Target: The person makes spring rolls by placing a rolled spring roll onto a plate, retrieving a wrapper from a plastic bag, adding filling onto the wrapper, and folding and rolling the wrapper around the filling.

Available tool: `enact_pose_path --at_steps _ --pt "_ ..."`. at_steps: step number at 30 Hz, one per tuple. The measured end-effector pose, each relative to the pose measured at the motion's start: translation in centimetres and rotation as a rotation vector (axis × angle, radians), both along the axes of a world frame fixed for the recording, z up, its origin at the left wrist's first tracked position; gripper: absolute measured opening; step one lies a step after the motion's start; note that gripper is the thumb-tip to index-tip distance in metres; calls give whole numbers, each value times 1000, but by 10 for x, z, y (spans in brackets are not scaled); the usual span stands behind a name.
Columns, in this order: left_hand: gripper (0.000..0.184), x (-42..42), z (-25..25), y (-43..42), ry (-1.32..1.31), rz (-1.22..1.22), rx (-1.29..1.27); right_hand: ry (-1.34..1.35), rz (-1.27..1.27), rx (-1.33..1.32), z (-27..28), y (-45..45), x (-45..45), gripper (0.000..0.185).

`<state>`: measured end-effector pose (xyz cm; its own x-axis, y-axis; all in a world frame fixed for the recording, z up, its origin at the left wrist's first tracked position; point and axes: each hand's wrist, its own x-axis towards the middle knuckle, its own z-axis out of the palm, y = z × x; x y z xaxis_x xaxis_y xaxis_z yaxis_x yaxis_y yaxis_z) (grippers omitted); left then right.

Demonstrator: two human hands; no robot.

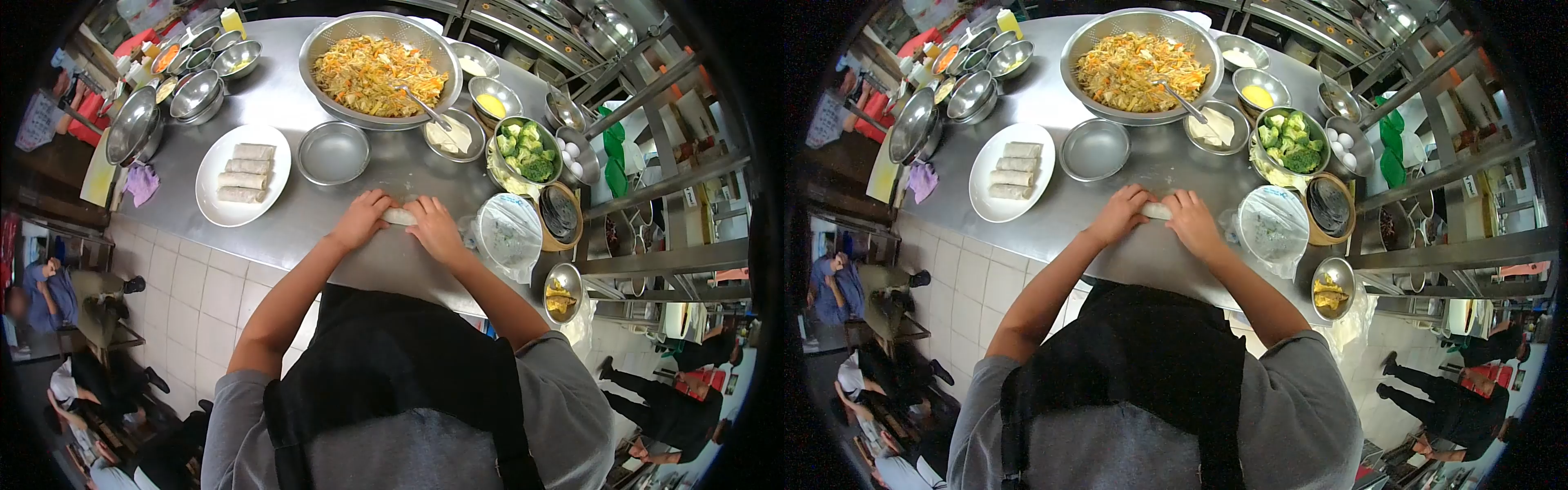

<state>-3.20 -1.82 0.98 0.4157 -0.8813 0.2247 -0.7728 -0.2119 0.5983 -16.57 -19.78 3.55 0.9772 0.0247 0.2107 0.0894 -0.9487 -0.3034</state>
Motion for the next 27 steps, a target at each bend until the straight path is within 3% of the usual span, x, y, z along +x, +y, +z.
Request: enact_pose_path --at_steps 3,6,11,14,18,23,27 --pt "51 4 4 0 34 -15 -70 -71 10 -15 -13 -6 1 47" --pt "56 0 26 2 -204 29 -16 -61 1 -4 -17 -9 1 43" --pt "54 2 19 -3 -86 10 43 38 8 89 -17 -17 8 43" --pt "53 8 13 -5 3 13 25 -124 -16 65 5 -5 3 44" --pt "48 17 1 -6 78 23 75 -93 -75 52 -2 -3 2 45" --pt "44 12 13 -5 -142 63 -17 -82 -58 27 -22 -18 8 40" --pt "42 11 16 -7 -209 56 14 32 -28 203 -11 -33 20 33"
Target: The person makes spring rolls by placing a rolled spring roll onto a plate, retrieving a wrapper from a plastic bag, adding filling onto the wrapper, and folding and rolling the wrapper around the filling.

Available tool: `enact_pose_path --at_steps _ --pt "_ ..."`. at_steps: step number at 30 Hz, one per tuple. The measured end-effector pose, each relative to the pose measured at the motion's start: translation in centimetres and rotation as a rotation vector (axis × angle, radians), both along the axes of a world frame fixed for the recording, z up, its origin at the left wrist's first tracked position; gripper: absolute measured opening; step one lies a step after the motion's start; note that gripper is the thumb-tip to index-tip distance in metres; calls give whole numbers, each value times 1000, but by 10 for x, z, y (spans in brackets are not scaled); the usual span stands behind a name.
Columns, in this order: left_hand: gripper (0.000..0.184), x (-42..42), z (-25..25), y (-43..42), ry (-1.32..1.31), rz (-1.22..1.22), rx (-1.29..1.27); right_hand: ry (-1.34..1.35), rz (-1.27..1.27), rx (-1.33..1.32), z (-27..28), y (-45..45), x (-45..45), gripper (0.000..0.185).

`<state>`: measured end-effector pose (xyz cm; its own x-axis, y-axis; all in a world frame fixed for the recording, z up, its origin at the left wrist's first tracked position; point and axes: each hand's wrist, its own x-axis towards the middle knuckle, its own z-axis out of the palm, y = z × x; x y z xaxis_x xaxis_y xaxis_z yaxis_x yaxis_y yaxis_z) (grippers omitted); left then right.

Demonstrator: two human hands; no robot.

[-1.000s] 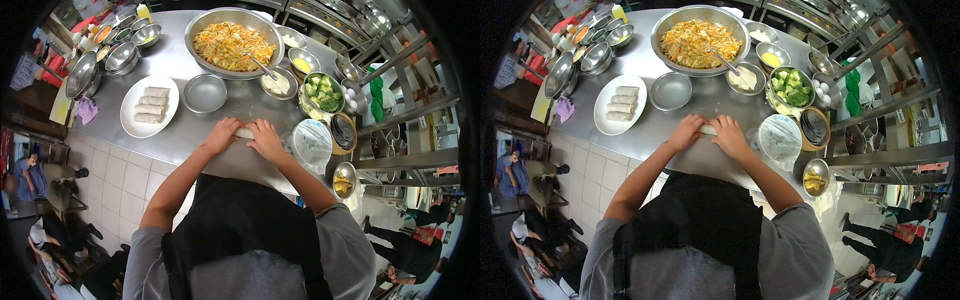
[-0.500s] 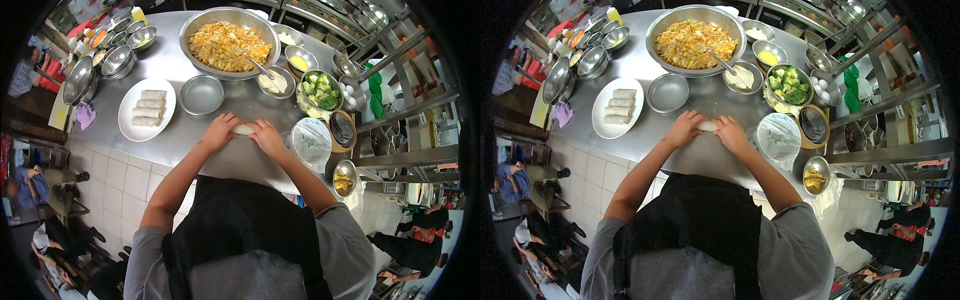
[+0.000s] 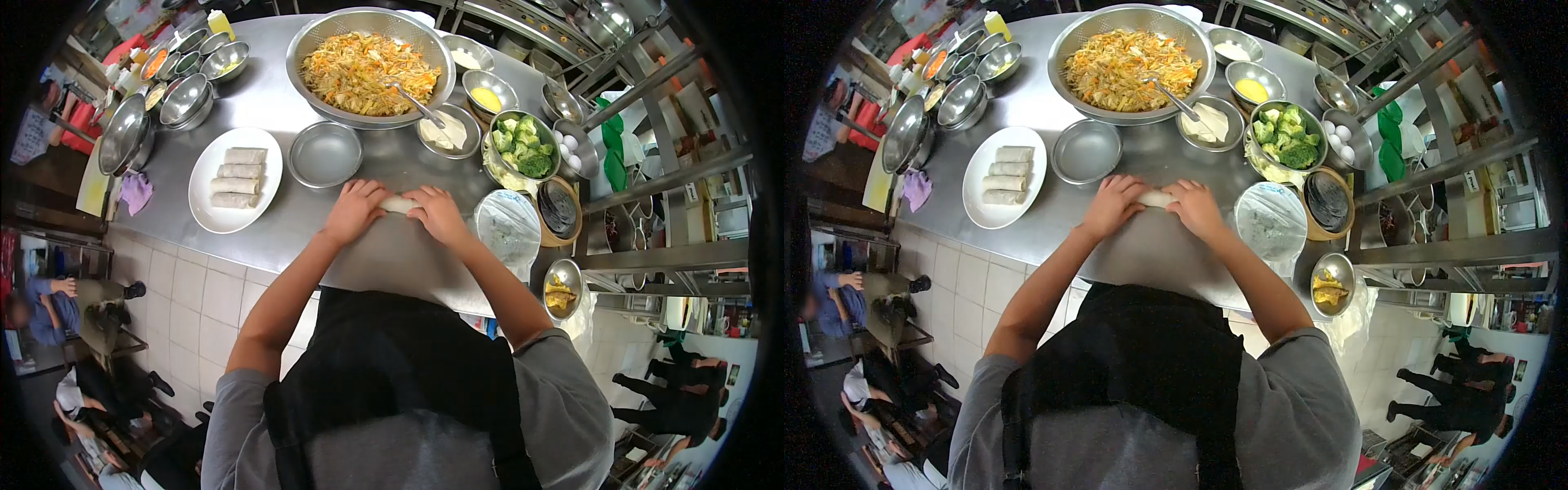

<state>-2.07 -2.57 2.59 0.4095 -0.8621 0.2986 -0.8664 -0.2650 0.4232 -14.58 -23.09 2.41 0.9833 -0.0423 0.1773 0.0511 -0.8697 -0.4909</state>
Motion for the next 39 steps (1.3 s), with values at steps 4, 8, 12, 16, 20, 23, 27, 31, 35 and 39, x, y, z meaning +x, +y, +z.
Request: enact_pose_path --at_steps 4,8,12,16,20,23,27,31,35,39 --pt "38 10 -9 -8 50 -3 39 110 -8 10 2 -10 8 34" --pt "34 17 -14 -12 112 -13 76 -51 -77 -246 0 9 3 43" --pt "32 13 -19 -15 95 12 93 -66 -74 -194 5 18 -3 50" --pt "36 11 -20 -15 98 29 28 -17 -50 -154 -8 4 7 47" --pt "39 5 -9 -5 201 15 53 34 47 -150 -5 -8 10 43" --pt "38 1 -6 1 261 13 108 114 92 -157 -3 -12 13 44" --pt "38 0 -8 10 347 -49 182 354 210 105 6 -19 11 43" --pt "42 -11 -1 17 133 42 59 260 120 161 2 -22 6 42" --pt "51 -15 11 15 147 115 -65 189 -81 271 9 -20 4 44" --pt "57 -17 10 22 173 145 -213 -63 30 41 17 -4 -2 53"
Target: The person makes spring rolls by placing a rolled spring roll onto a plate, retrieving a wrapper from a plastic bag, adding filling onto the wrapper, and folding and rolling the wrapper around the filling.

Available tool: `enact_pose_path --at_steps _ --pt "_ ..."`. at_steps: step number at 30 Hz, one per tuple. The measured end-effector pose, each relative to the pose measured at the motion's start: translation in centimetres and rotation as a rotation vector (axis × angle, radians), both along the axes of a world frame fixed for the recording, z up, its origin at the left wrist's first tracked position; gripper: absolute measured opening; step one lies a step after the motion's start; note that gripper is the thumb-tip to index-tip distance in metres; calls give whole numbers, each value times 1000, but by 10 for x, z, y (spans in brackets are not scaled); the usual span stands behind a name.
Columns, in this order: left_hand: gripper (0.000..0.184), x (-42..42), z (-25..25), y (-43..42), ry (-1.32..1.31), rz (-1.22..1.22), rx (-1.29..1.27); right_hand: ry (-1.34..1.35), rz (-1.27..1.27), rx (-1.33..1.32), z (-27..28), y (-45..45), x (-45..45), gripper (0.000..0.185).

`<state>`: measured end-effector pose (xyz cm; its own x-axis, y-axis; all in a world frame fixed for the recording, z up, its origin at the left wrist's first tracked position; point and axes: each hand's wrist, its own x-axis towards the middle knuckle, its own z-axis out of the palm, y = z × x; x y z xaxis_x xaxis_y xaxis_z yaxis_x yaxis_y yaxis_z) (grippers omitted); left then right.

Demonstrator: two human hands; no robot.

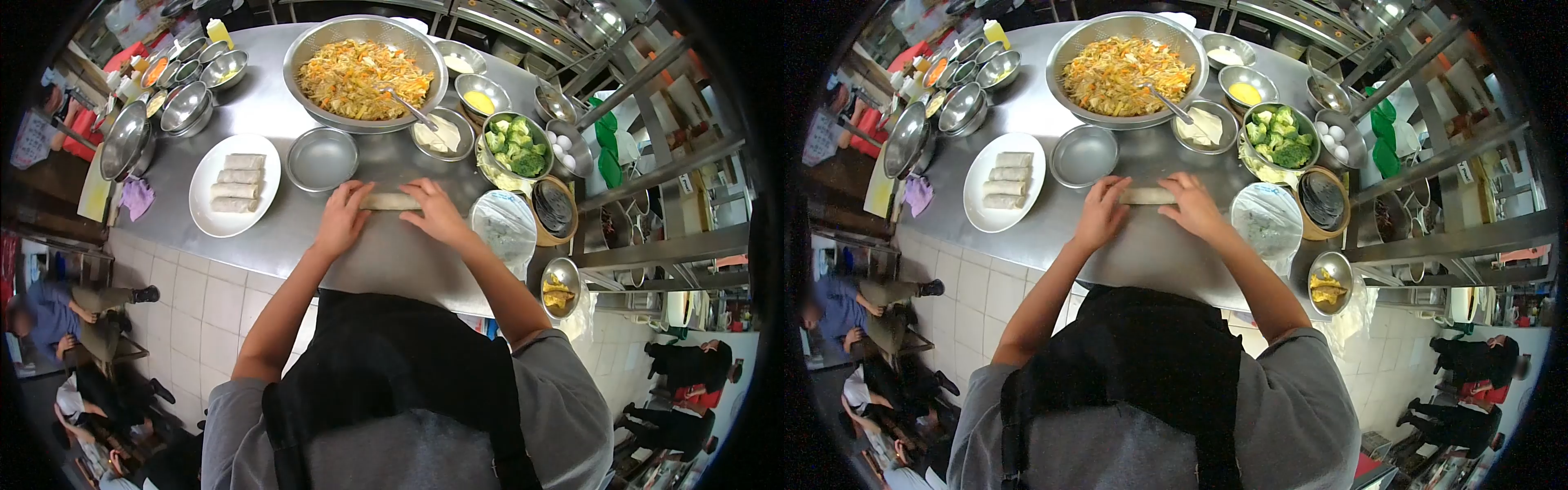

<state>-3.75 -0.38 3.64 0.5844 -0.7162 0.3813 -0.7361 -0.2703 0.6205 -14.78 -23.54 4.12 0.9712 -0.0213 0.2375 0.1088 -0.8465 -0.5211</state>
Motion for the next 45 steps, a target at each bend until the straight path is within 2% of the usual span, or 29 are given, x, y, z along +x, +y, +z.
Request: enact_pose_path --at_steps 2,5,8,11,12,14,17,18,20,21,24,25,28,29,30,32,34,37,40,45 --pt "56 -4 -1 4 -6 54 -68 -1 17 -50 1 11 3 57" --pt "53 -15 -1 15 22 161 -139 140 52 -135 -8 19 15 65" --pt "48 -25 -11 30 119 270 -161 139 113 -148 -10 23 24 54" --pt "45 -38 -10 52 308 359 -199 278 126 78 -13 21 33 40" --pt "44 -40 -8 60 378 383 -219 421 160 207 -8 22 36 38" --pt "42 -44 -12 80 416 450 -260 714 225 460 1 24 43 36" --pt "44 -43 -11 105 589 478 -311 949 278 885 20 44 48 39" --pt "46 -41 -7 114 663 474 -328 970 327 885 27 54 51 39" --pt "52 -35 0 121 907 316 -469 1002 426 886 40 77 61 40" --pt "56 -29 5 126 1022 226 -540 986 469 844 41 90 67 40" --pt "65 -5 22 147 1185 122 -533 924 565 715 48 127 96 38" --pt "65 3 28 156 1177 145 -523 902 583 681 55 140 106 39" --pt "64 13 41 181 901 266 -699 786 580 554 54 166 143 36" --pt "60 18 40 195 851 318 -674 734 572 526 54 173 162 36" --pt "59 22 40 209 848 345 -657 680 562 497 56 179 182 35" --pt "59 27 38 236 844 398 -619 614 495 280 72 190 228 39" --pt "54 30 26 261 872 451 -618 486 424 63 62 199 280 43" --pt "50 29 19 292 932 535 -623 401 342 -85 41 210 342 43" --pt "52 28 15 317 966 582 -630 334 330 -200 30 218 371 43" --pt "54 37 14 344 959 595 -678 332 258 -168 28 225 385 35"
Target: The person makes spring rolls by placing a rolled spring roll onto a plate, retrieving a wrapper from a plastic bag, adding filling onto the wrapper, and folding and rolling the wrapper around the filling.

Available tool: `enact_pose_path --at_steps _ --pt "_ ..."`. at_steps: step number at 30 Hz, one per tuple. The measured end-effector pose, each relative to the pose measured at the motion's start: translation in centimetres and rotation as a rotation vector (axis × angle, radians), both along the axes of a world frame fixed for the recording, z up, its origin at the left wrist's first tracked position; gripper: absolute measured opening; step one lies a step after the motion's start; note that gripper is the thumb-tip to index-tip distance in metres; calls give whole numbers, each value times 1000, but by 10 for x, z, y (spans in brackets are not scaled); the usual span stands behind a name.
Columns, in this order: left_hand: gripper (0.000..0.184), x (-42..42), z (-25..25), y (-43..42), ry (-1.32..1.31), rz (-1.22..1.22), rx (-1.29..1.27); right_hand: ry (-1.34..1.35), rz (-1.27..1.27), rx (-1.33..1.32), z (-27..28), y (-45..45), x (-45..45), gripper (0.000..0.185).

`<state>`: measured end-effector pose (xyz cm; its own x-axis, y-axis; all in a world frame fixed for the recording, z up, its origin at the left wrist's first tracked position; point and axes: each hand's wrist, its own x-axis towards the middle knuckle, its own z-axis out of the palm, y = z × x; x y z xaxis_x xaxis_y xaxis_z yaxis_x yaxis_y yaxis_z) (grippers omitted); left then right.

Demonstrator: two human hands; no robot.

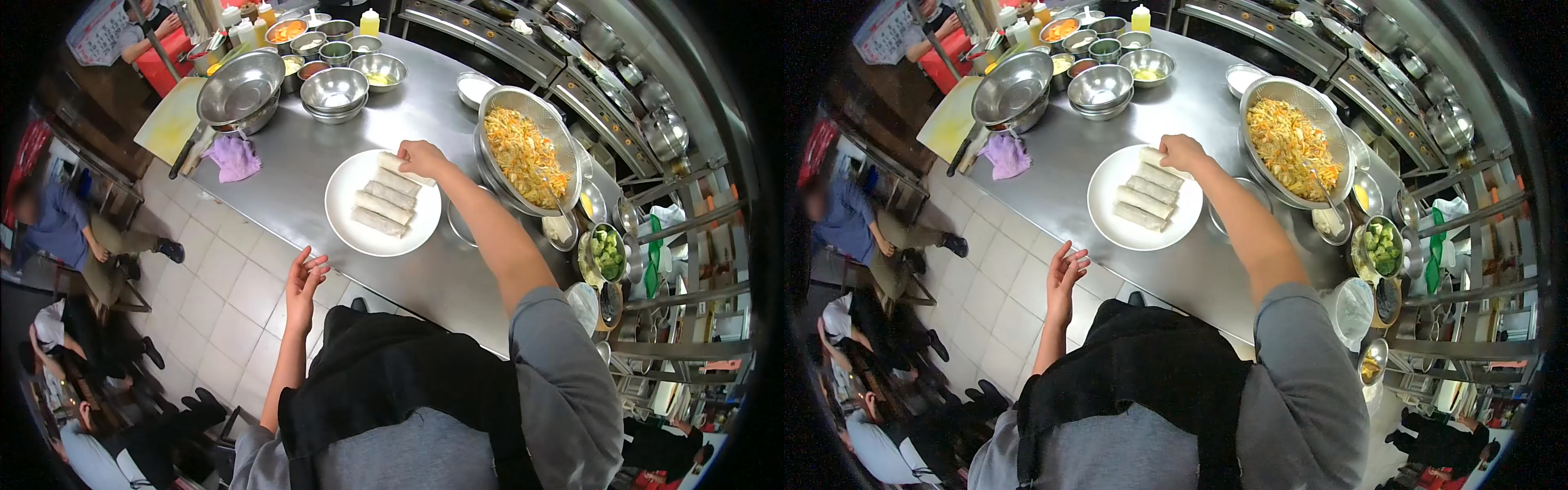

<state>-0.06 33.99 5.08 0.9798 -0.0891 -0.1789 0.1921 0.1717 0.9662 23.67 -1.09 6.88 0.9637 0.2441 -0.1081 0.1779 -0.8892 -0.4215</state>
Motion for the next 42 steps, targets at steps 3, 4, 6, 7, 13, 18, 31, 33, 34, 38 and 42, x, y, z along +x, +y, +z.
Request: enact_pose_path --at_steps 3,4,6,7,13,18,31,33,34,38,42 --pt "54 13 2 9 -22 -34 20 2 -44 63 -10 -2 1 30" --pt "54 17 3 11 -32 -50 32 4 -55 90 -15 -2 0 28" --pt "53 27 4 11 -42 -90 20 9 -73 156 -18 -4 -3 26" --pt "53 32 4 10 -48 -112 14 13 -78 193 -18 -3 -6 27" --pt "46 57 1 -22 -137 -303 55 -248 -183 357 -23 -7 -42 31" --pt "29 64 19 -77 -354 -584 212 -271 -278 578 52 -13 -144 34" --pt "22 -34 34 -260 -638 -1284 198 -546 -1370 1175 37 -109 -569 31" --pt "21 -60 34 -286 -641 -1306 207 -695 -1594 1173 10 -141 -639 29" --pt "21 -75 35 -299 -641 -1312 211 -759 -1726 1098 4 -155 -671 28" --pt "20 -135 35 -346 -631 -1349 227 -824 -2100 894 -59 -245 -804 24" --pt "19 -190 38 -386 -661 -1369 264 -562 -2200 384 -122 -345 -886 28"
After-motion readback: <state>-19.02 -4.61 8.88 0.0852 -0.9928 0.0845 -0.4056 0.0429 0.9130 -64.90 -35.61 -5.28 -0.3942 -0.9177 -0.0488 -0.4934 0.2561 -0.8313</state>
